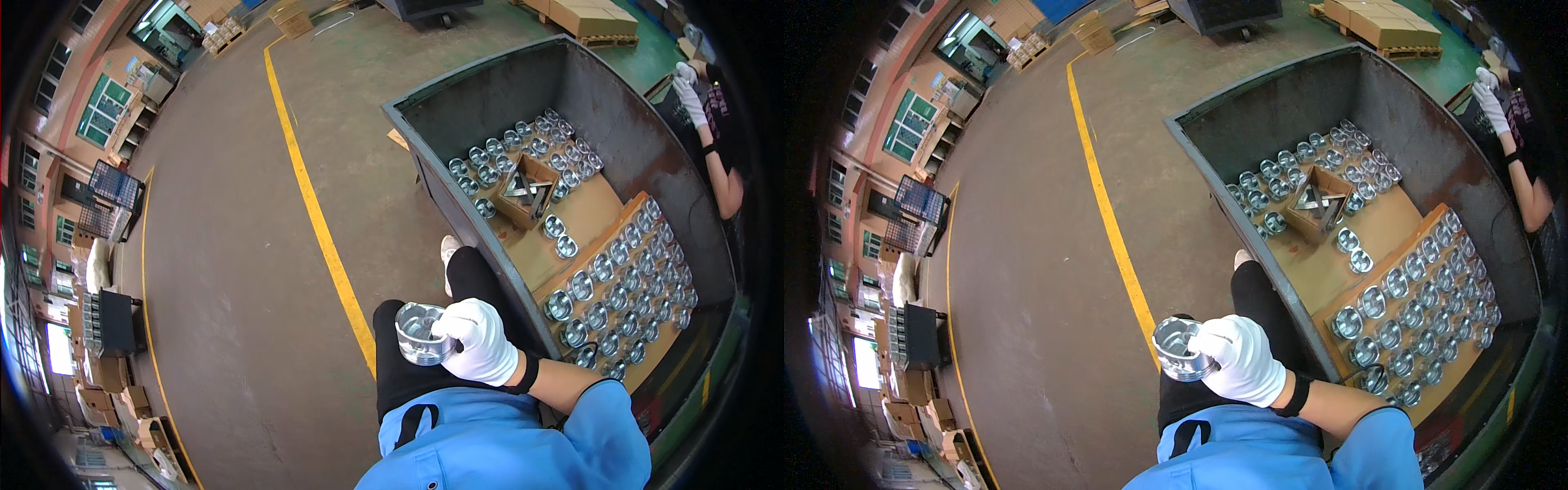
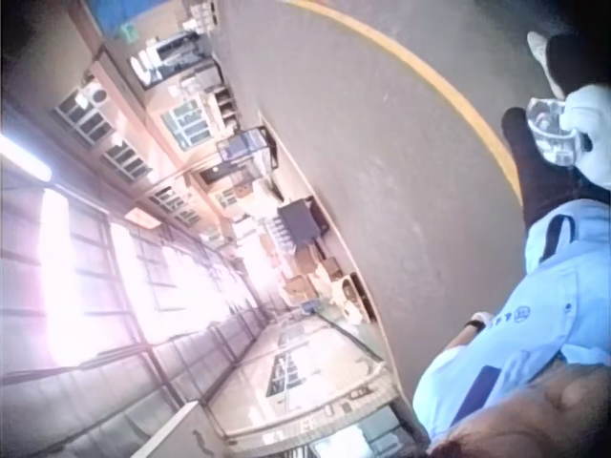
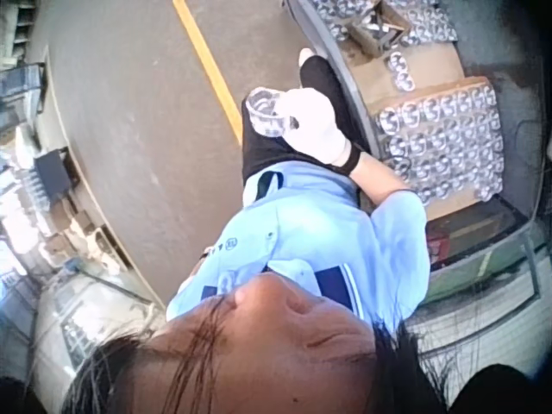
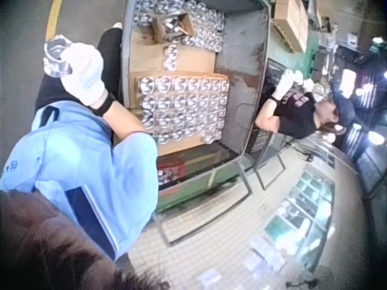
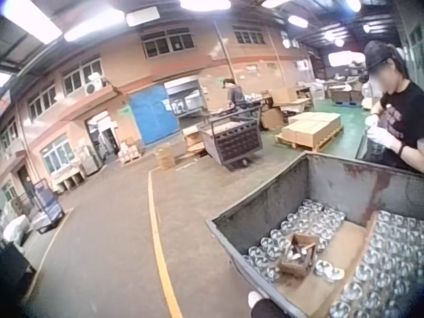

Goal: Inspecting and sorting metal engine pistons from a large bin into a partitioned workspace.

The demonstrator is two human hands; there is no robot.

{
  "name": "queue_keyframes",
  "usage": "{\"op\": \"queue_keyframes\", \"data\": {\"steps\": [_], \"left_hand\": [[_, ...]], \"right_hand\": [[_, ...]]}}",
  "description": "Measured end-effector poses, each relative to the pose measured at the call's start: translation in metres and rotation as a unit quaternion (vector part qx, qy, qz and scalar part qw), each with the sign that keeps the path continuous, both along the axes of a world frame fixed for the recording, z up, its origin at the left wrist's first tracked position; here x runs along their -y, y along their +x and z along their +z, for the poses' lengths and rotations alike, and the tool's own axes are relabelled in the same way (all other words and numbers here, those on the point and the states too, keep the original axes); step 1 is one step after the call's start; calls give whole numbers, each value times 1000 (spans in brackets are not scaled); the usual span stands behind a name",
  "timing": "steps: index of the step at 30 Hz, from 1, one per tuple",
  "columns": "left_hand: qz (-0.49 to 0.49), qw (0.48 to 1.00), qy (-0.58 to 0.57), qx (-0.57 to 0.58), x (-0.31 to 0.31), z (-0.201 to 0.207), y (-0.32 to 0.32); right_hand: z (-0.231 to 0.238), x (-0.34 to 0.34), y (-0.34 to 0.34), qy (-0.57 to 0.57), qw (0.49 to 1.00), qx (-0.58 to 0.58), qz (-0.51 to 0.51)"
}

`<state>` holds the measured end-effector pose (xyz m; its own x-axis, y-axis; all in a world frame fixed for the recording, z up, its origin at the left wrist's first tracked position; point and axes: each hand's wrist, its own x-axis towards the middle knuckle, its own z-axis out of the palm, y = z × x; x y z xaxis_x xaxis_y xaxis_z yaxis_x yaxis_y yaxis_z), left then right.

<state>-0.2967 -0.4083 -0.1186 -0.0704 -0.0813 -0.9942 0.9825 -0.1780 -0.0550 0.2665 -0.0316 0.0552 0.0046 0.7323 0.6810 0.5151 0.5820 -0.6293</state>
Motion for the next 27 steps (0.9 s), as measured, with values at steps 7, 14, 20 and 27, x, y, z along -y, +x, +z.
{"op": "queue_keyframes", "data": {"steps": [7,14,20,27], "left_hand": [[63,966,1,-252,-64,100,-165],[263,830,434,231,-444,300,151],[361,730,107,571,-416,270,362],[667,338,-70,660,-376,180,400]], "right_hand": [[5,0,-7,58,998,22,23],[11,13,-4,63,995,48,63],[32,21,-1,120,992,-2,49],[50,26,5,120,992,37,-7]]}}
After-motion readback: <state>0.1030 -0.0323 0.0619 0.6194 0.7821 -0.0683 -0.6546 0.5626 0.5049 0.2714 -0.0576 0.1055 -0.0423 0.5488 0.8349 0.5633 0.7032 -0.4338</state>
